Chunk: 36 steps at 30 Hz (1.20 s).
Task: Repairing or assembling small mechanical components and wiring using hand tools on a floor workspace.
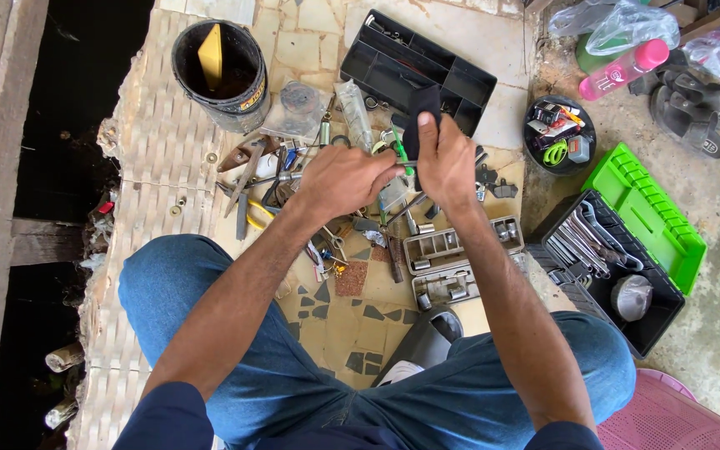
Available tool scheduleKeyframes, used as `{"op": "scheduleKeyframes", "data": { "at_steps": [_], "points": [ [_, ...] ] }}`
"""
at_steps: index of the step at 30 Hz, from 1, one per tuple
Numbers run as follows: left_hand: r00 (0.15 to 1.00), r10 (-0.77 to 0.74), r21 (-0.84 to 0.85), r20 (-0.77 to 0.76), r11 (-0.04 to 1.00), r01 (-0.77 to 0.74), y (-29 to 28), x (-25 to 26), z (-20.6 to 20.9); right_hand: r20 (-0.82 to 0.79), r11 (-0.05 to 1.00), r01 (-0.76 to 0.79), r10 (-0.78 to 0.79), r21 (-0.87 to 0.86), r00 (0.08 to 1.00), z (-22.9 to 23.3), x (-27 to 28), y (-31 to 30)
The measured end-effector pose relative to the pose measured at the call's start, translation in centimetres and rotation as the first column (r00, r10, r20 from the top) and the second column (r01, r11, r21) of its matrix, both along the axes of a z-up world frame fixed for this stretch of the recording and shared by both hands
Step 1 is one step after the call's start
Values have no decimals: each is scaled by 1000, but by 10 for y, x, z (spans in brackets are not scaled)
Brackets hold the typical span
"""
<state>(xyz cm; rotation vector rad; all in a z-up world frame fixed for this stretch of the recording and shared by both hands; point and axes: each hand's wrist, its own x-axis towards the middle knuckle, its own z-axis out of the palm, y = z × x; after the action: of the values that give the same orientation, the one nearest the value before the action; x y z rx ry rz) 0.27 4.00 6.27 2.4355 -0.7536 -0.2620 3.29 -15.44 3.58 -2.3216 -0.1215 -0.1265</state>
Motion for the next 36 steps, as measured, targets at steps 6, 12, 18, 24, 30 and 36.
{"op": "scheduleKeyframes", "data": {
  "at_steps": [6, 12, 18, 24, 30, 36],
  "points": [
    [990, -6, 43, 138, 999, 0, -7, -5, 0, 65, 998, 60, -60, -5, 996, 0, 10, -9],
    [928, 266, -83, 261, 964, -253, 0, 4, -18, 78, 998, -64, 63, 15, 995, 11, 4, 6],
    [847, 491, -253, 202, 862, -440, 16, 12, -13, 64, 984, -177, 178, -14, 982, -8, 9, -1],
    [852, 519, -446, -68, 748, -491, 12, 23, -32, -120, 822, -68, 164, 566, 979, 49, -10, 23],
    [866, 240, -630, -438, 605, -487, 12, 23, -17, 3, 502, -199, 364, 842, 932, 62, -16, 16],
    [866, 193, -623, -461, 625, -471, 10, 15, -14, 39, 541, -238, 353, 807, 935, 65, -15, 16]
  ]
}}
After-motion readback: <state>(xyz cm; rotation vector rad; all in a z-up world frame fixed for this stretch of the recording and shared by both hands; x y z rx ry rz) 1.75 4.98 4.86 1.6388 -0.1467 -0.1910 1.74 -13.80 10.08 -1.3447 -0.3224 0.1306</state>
